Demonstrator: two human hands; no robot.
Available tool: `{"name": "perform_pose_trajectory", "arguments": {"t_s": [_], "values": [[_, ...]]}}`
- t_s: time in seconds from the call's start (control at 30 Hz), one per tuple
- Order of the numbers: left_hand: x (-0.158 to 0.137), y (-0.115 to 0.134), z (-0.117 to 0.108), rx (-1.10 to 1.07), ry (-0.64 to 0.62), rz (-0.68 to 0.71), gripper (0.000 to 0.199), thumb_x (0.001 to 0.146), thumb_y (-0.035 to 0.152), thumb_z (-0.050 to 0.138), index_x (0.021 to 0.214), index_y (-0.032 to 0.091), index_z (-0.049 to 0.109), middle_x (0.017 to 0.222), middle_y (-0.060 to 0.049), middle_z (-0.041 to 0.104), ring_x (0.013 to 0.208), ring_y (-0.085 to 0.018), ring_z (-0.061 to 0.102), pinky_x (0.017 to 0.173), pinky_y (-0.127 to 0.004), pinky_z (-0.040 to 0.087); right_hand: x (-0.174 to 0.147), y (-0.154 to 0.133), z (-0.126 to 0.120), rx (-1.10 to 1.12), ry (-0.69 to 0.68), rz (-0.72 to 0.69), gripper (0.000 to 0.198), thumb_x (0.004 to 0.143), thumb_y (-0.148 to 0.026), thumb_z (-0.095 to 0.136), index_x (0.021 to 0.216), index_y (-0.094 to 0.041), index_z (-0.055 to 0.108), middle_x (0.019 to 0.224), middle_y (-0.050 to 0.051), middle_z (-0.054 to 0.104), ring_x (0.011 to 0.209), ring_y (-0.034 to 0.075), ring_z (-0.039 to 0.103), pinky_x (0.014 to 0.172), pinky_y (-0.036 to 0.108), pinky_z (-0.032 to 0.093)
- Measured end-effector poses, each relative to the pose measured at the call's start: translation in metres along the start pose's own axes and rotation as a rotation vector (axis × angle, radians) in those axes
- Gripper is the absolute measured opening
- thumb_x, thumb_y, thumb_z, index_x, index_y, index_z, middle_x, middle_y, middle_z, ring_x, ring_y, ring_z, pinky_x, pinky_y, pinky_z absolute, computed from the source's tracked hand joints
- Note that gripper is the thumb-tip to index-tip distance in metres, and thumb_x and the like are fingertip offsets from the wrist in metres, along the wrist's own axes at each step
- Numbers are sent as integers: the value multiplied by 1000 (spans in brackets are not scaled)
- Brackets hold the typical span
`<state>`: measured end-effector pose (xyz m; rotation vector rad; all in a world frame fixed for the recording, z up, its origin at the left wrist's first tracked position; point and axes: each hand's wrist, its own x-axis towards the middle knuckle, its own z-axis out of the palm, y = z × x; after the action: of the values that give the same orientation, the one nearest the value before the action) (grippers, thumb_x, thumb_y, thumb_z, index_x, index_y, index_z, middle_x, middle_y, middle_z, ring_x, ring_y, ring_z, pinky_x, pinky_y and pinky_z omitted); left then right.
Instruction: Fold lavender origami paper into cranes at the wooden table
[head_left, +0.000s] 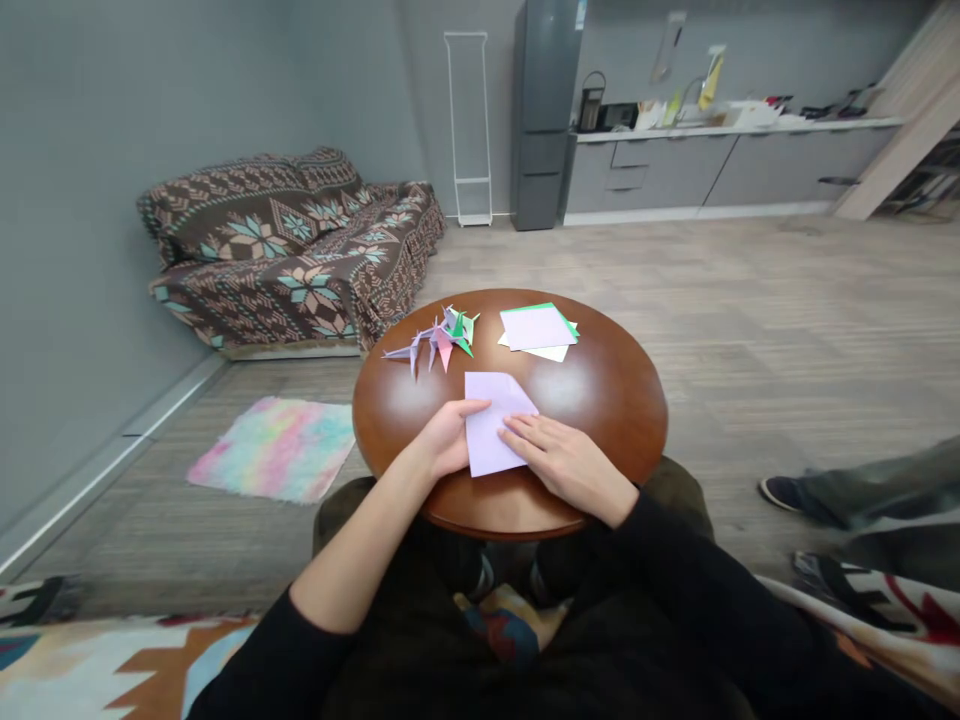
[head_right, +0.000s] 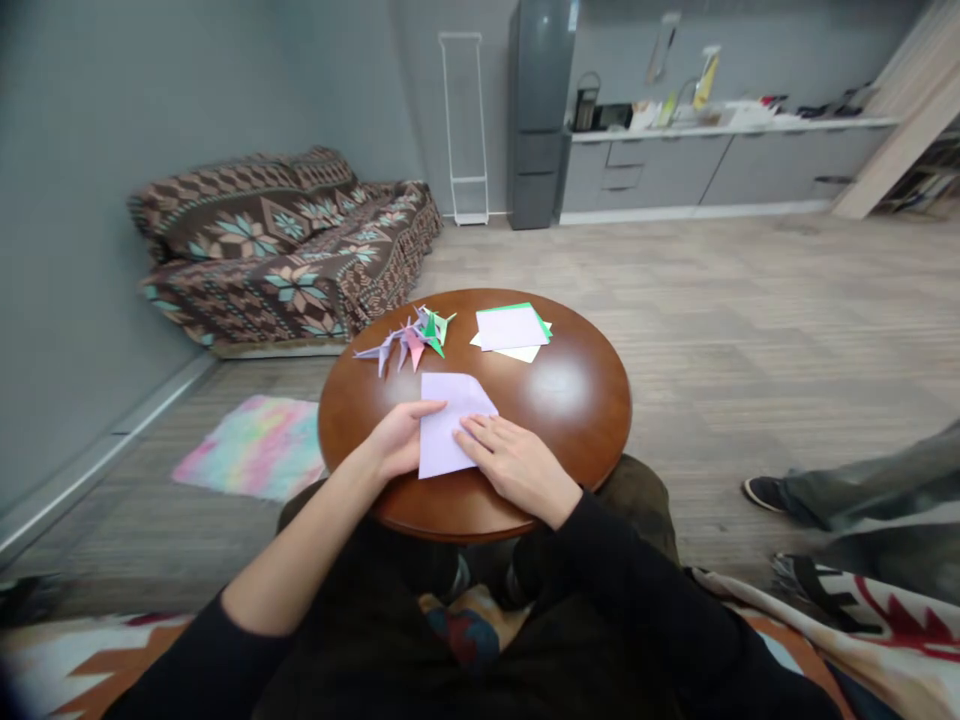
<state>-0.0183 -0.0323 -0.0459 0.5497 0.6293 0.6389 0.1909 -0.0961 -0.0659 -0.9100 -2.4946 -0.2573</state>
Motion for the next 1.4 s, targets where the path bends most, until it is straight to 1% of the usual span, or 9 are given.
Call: {"name": "perform_pose_trajectory", "arguments": {"t_s": [0.23, 0.43, 0.6, 0.83, 1.0, 1.1, 1.2, 1.3, 1.4], "values": [[3, 3, 0, -103, -59, 38, 54, 90, 28, 56, 138, 3, 57, 116, -22, 76, 110, -36, 74, 105, -52, 50, -2, -2, 2, 65, -34, 43, 52, 105, -13, 40, 156, -13, 43, 159, 20, 47, 150, 30, 42, 122, 56, 39], [-2, -3, 10, -126, -77, 124, 61, 84, 37, 57, 135, 5, 61, 117, -20, 76, 113, -39, 71, 106, -55, 49, -4, -4, 3, 193, 10, 58, 59, 106, -18, 37, 164, -16, 26, 164, 20, 39, 156, 27, 31, 124, 54, 36], [2, -12, 19, -84, -16, 218, 61, 88, 54, 56, 129, 10, 66, 116, -18, 77, 115, -38, 70, 105, -52, 50, 2, -14, 2, 231, 2, 32, 53, 107, -23, 40, 158, -11, 38, 162, 22, 41, 155, 29, 32, 124, 53, 36], [6, -10, 23, -131, 6, 243, 58, 95, 54, 50, 125, 8, 67, 117, -18, 76, 120, -36, 67, 107, -48, 49, 8, -20, 1, 278, 81, 115, 41, 105, -21, 43, 144, -13, 55, 150, 17, 59, 140, 27, 56, 119, 47, 46], [-3, -16, 29, -174, -160, 240, 60, 95, 57, 50, 126, 8, 67, 124, -18, 73, 119, -33, 66, 108, -44, 48, 15, -19, -12, 400, 292, 295, 25, 104, -22, 49, 112, -20, 72, 119, 11, 77, 111, 24, 72, 100, 42, 57], [-7, -18, 32, -195, -260, 205, 62, 95, 59, 50, 128, 10, 66, 128, -17, 71, 113, -30, 67, 106, -44, 48, 22, -12, -26, 323, 376, 450, 20, 99, -30, 60, 89, -20, 74, 130, 15, 69, 122, 32, 63, 104, 52, 49], [-7, -19, 32, -206, -327, 165, 65, 92, 64, 54, 128, 11, 66, 131, -19, 69, 121, -33, 64, 111, -52, 42, 27, -1, -36, 354, 315, 592, 18, 91, -37, 72, 87, -19, 74, 134, 16, 66, 121, 35, 63, 100, 53, 49], [-6, -22, 32, -178, -371, 197, 85, 79, 76, 65, 133, 10, 62, 138, -21, 65, 136, -41, 52, 115, -56, 37, 30, 8, -37, 501, 237, 706, 19, 87, -36, 75, 94, -18, 75, 103, 11, 77, 94, 30, 71, 87, 44, 54], [-2, -28, 31, -97, -288, 281, 79, 71, 59, 84, 131, 12, 64, 133, -18, 68, 134, -37, 55, 112, -49, 42, 31, 9, -30, 542, 298, 754, 19, 84, -33, 77, 95, -17, 75, 103, 11, 76, 93, 29, 72, 87, 42, 54]]}}
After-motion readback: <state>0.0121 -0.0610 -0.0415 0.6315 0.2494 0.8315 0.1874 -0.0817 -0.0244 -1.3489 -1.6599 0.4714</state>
